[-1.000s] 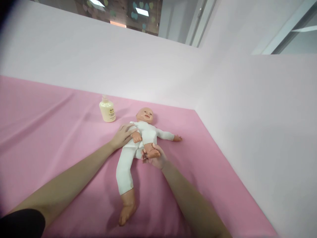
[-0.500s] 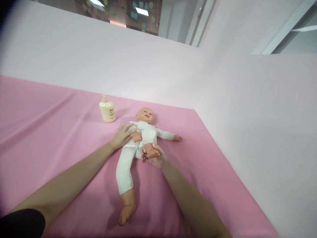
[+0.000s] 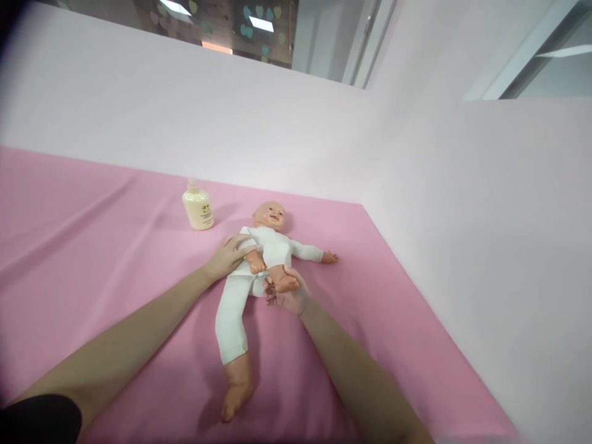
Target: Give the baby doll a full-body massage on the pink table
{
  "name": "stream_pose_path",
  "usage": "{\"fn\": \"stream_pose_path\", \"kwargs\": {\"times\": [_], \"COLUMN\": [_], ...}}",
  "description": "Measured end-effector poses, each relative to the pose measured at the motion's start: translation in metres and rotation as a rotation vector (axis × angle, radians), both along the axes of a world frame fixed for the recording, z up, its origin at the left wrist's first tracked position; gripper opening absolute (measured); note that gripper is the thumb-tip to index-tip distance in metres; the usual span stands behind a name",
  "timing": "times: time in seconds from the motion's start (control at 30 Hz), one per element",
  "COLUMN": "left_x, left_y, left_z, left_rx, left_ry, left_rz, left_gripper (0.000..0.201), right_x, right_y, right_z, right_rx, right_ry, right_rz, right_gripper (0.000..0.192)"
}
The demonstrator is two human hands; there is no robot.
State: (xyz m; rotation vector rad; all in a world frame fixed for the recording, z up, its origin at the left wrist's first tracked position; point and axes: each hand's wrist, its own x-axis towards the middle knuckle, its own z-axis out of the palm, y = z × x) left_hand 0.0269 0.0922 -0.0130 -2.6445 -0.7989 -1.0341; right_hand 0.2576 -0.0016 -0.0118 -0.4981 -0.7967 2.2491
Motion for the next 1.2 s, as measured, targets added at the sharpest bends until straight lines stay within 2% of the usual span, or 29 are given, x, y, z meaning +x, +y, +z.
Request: {"fn": "stream_pose_path", "kwargs": {"times": [0.57, 1.2], "left_x": [-0.0002, -0.0011], "left_y": [0.0000, 0.0008], "left_z": [0.0005, 0.0010], "left_rx": [-0.008, -0.036], "left_ry": [0.018, -0.019], "left_rz": [0.043, -0.003], "left_gripper": [0.040, 0.039], "right_x": [0.0014, 0.0020], "right_y": [-0.0016, -0.0024], "right_z": [-0.0019, -0.0035], "right_rx": [0.054, 0.090], "right_ry": [-0.040, -0.049], "right_rz": [0.062, 0.106], "right_gripper": [0.045, 0.047]}}
